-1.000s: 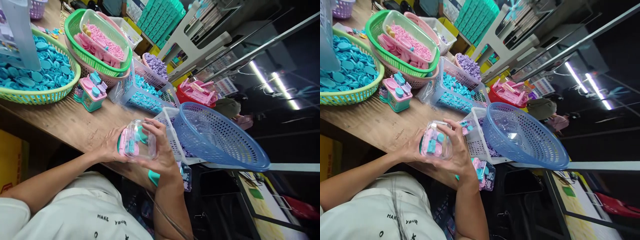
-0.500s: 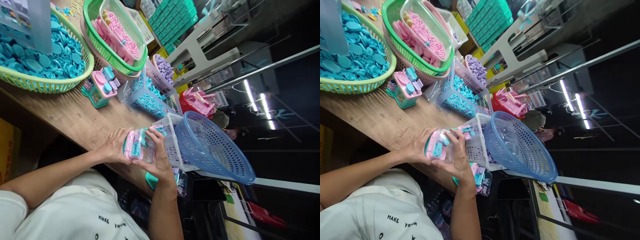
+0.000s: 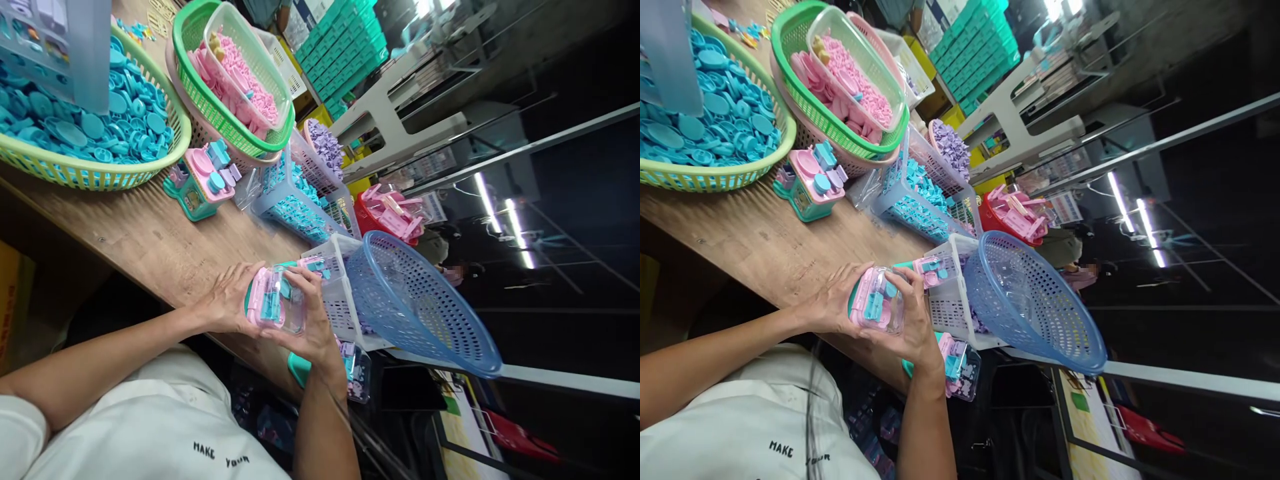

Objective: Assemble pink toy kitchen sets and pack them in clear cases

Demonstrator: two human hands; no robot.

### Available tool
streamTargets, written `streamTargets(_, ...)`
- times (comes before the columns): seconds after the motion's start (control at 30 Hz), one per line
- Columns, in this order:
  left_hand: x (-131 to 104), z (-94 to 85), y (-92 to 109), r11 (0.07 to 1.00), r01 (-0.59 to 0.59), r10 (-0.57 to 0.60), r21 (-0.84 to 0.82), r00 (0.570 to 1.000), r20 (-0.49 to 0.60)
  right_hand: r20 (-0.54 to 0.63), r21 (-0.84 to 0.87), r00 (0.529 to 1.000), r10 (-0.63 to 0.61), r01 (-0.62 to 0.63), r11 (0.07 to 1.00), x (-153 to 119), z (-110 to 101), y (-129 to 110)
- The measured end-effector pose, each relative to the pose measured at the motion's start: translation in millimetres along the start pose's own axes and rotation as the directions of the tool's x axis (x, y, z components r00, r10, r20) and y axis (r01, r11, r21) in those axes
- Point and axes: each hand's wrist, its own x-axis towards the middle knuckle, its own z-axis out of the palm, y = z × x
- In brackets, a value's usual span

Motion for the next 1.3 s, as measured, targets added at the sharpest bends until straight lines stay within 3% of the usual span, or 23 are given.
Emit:
streamTargets(0.2, -3, -15.0, -5, 0.961, 0.049, -0.01, -0.273, 0.99, 0.14, -0.018, 0.008, 1.0, 0.003, -0.003, 1.0, 0, 5, 0)
streamTargets(0.33, 0, -20.1, -4, 0.861, 0.221, -0.168, -0.458, 0.974, 0.152, -0.054, 0.01, 0.998, -0.011, 0.012, 1.0, -4, 6, -1)
streamTargets(0.43, 2, -11.4, 1, 0.885, 0.276, -0.252, -0.376, 0.961, 0.11, -0.06, 0.007, 0.998, 0.006, -0.006, 1.0, -8, 5, -2)
streamTargets(0.53, 1, 0.1, 6, 0.929, 0.261, -0.26, -0.262, 0.965, 0.039, -0.056, 0.021, 0.998, 0.03, -0.029, 0.999, -10, 3, -3)
streamTargets(0.67, -2, 7.1, 7, 0.937, 0.259, -0.261, -0.235, 0.965, 0.023, -0.062, 0.024, 0.998, 0.015, -0.013, 1.0, -11, 3, -4)
streamTargets(0.93, -2, 7.1, 8, 0.962, 0.174, -0.182, -0.211, 0.983, -0.018, -0.07, 0.034, 0.997, 0.029, -0.026, 0.999, -15, 4, -4)
streamTargets(1.3, -7, -6.5, 17, 0.962, 0.119, -0.117, -0.247, 0.993, 0.024, 0.072, 0.127, 0.996, 0.045, -0.054, 0.99, -14, -6, -3)
